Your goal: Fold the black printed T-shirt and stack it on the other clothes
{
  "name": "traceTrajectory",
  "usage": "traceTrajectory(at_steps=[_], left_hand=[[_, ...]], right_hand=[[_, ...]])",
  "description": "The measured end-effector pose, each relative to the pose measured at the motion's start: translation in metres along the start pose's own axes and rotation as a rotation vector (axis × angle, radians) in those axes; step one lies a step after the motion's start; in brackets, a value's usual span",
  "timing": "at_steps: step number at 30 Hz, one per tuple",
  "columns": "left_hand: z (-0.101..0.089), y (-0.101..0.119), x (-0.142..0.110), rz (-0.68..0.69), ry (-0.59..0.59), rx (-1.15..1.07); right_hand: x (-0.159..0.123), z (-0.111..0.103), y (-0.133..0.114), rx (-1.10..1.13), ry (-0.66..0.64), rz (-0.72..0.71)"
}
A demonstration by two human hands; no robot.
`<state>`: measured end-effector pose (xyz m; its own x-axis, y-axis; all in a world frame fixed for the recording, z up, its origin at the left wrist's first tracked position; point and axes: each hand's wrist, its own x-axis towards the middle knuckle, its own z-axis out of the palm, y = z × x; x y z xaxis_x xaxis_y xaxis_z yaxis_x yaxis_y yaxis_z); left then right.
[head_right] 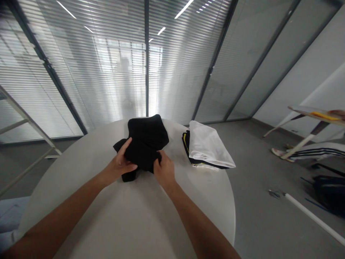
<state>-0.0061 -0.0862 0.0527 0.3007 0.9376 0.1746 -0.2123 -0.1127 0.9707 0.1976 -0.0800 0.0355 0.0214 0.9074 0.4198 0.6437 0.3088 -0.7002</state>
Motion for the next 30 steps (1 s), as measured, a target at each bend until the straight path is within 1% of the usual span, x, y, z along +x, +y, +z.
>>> traceTrajectory(at_steps=[2, 4, 6, 9, 12, 17, 20, 22, 23, 24, 26, 28, 30], left_hand=[[0.003, -0.002, 0.000, -0.006, 0.019, 0.072], [0.003, -0.002, 0.000, 0.001, 0.085, 0.158], [0.001, 0.001, 0.001, -0.021, 0.155, 0.182], [-0.005, 0.009, 0.003, -0.055, 0.244, 0.029], [-0.010, 0.018, 0.004, -0.034, 0.306, -0.164], [-0.018, 0.023, 0.004, 0.024, 0.322, -0.321], [-0.023, 0.021, 0.005, 0.031, 0.324, -0.357], [-0.028, 0.020, 0.006, 0.034, 0.330, -0.378], [-0.031, 0.020, 0.006, 0.033, 0.336, -0.390], [-0.034, 0.019, 0.006, 0.031, 0.343, -0.401], [-0.039, 0.017, 0.006, 0.024, 0.350, -0.412], [-0.042, 0.014, 0.005, 0.018, 0.339, -0.398], [-0.041, 0.010, 0.004, 0.012, 0.311, -0.349]], right_hand=[[0.000, 0.001, -0.002, -0.031, -0.032, -0.021], [-0.001, 0.003, 0.000, -0.118, -0.027, -0.055], [-0.001, 0.006, 0.003, -0.207, -0.009, -0.116], [0.000, 0.008, 0.008, -0.279, 0.022, -0.194], [0.003, 0.003, 0.010, -0.345, 0.031, -0.235], [0.006, -0.010, 0.014, -0.388, -0.055, -0.401], [0.006, -0.013, 0.017, -0.411, -0.083, -0.426], [0.007, -0.015, 0.020, -0.442, -0.092, -0.403], [0.007, -0.016, 0.022, -0.456, -0.095, -0.365], [0.008, -0.018, 0.024, -0.459, -0.094, -0.306], [0.010, -0.021, 0.029, -0.410, -0.072, -0.144], [0.012, -0.024, 0.035, -0.293, -0.037, 0.017], [0.015, -0.024, 0.039, -0.145, -0.017, 0.134]])
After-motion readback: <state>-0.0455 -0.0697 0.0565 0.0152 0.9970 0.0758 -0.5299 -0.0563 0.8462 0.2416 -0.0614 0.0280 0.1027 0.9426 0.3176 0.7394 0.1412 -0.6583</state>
